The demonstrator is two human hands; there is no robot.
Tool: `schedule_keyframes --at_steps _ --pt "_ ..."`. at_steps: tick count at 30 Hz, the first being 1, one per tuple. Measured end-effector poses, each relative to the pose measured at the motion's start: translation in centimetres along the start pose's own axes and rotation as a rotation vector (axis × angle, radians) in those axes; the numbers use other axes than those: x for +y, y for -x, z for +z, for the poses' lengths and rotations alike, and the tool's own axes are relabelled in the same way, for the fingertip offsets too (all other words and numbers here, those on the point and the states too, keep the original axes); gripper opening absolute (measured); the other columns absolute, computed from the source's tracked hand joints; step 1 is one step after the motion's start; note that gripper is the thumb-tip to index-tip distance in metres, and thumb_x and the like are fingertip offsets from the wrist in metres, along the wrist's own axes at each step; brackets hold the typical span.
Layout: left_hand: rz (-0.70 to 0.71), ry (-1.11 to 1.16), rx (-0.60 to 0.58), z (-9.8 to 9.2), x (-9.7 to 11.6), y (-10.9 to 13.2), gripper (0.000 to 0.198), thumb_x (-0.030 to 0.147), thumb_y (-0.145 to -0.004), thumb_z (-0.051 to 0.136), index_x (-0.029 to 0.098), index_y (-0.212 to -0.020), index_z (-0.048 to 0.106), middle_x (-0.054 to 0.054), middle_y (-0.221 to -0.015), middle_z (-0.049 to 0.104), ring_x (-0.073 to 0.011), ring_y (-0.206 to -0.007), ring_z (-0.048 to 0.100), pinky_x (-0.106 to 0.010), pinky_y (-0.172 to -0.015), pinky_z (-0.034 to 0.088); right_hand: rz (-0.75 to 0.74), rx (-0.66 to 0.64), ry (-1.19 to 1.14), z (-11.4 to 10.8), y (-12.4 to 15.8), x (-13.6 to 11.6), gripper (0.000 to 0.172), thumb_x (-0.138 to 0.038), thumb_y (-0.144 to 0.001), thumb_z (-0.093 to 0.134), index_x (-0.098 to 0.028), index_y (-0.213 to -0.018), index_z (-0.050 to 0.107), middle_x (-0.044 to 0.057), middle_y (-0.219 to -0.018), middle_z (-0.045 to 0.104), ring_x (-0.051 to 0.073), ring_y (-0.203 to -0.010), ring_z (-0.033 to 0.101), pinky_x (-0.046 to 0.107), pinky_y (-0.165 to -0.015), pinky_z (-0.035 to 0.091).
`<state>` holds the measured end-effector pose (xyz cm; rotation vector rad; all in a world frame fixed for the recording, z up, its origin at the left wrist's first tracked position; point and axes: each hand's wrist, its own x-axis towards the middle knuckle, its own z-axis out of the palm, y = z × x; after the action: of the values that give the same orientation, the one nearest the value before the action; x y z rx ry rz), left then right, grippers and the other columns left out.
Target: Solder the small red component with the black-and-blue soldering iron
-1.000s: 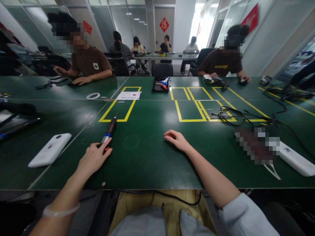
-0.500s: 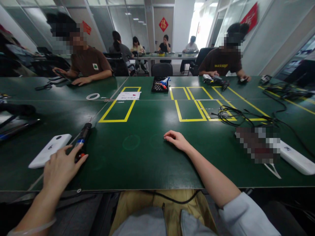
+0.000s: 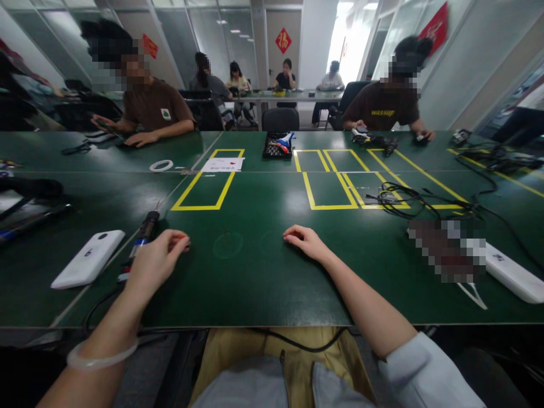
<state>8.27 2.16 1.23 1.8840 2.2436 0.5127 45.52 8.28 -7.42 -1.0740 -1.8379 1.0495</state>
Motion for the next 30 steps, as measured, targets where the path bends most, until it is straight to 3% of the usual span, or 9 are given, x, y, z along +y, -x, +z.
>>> schedule_keyframes --at_steps 2,5,8,11,14,19,26,30 --pt "0.17 0.255 -0.105 1.8 3.3 -0.9 0.04 0.053 -0.085 0.042 0.02 -0.105 0.055 -0.002 -0.089 0.067 -0.0168 -0.079 0.064 -0.028 -0.075 0.048 0.004 -0.005 -0.005 0.0 0.0 0.0 0.021 -0.034 -0.083 0.06 -0.018 -0.094 0.067 0.002 -0.08 0.069 0.016 -0.075 0.061 0.029 -0.071 0.048" --pt "0.313 0.493 -0.263 5.0 8.5 -2.0 0.044 0.049 -0.087 0.042 0.018 -0.117 0.052 0.0 -0.078 0.06 -0.0132 -0.066 0.058 -0.026 -0.065 0.047 0.012 -0.026 -0.025 0.0 0.0 0.0 0.022 -0.035 -0.083 0.06 -0.018 -0.095 0.066 0.002 -0.08 0.068 0.016 -0.073 0.06 0.029 -0.07 0.048" --pt "0.376 0.661 -0.386 8.3 12.8 -2.7 0.052 0.046 -0.088 0.044 0.017 -0.132 0.044 0.002 -0.07 0.053 -0.0102 -0.059 0.05 -0.022 -0.055 0.041 0.012 -0.049 -0.093 0.0 0.0 0.0 0.025 -0.035 -0.082 0.062 -0.017 -0.099 0.064 0.003 -0.084 0.068 0.014 -0.071 0.06 0.027 -0.069 0.048" --pt "0.382 0.824 -0.556 11.1 15.2 -2.9 0.062 0.045 -0.088 0.047 0.015 -0.14 0.035 0.005 -0.061 0.046 -0.0079 -0.052 0.042 -0.02 -0.049 0.033 0.0 -0.078 -0.211 0.1 -0.1 0.2 0.034 -0.037 -0.08 0.065 -0.016 -0.107 0.06 0.003 -0.087 0.068 0.012 -0.07 0.059 0.026 -0.068 0.048" --pt "0.338 0.93 -0.654 13.1 16.1 -2.9 0.067 0.048 -0.087 0.049 0.013 -0.142 0.034 0.008 -0.055 0.039 -0.0066 -0.046 0.035 -0.019 -0.045 0.026 -0.001 -0.097 -0.264 0.2 -0.2 0.6 0.036 -0.039 -0.08 0.065 -0.017 -0.108 0.059 0.003 -0.086 0.067 0.012 -0.069 0.06 0.025 -0.067 0.048" --pt "0.314 0.982 -0.646 14.3 16.1 -2.7 0.067 0.05 -0.087 0.05 0.013 -0.141 0.036 0.009 -0.052 0.037 -0.0062 -0.044 0.033 -0.019 -0.044 0.023 0.017 -0.099 -0.314 0.3 -0.3 0.9 0.033 -0.039 -0.08 0.065 -0.016 -0.103 0.06 0.004 -0.086 0.069 0.014 -0.072 0.063 0.026 -0.069 0.049" --pt "0.297 1.02 -0.605 14.8 15.9 -2.7 0.061 0.043 -0.089 0.048 0.012 -0.141 0.037 0.006 -0.056 0.048 -0.0067 -0.046 0.042 -0.019 -0.046 0.033 -0.018 -0.1 -0.333 0.5 -0.3 0.9 0.025 -0.033 -0.081 0.065 -0.016 -0.098 0.058 0.004 -0.083 0.069 0.014 -0.073 0.063 0.027 -0.071 0.048" --pt "0.206 1.083 -0.617 14.9 15.8 -2.8 0.051 0.044 -0.088 0.049 0.013 -0.128 0.047 0.002 -0.062 0.057 -0.0081 -0.051 0.052 -0.02 -0.051 0.042 -0.037 0.0 -0.287 0.4 -0.5 1.2 0.024 -0.031 -0.078 0.067 -0.017 -0.094 0.057 0.001 -0.081 0.064 0.011 -0.066 0.057 0.024 -0.064 0.044"
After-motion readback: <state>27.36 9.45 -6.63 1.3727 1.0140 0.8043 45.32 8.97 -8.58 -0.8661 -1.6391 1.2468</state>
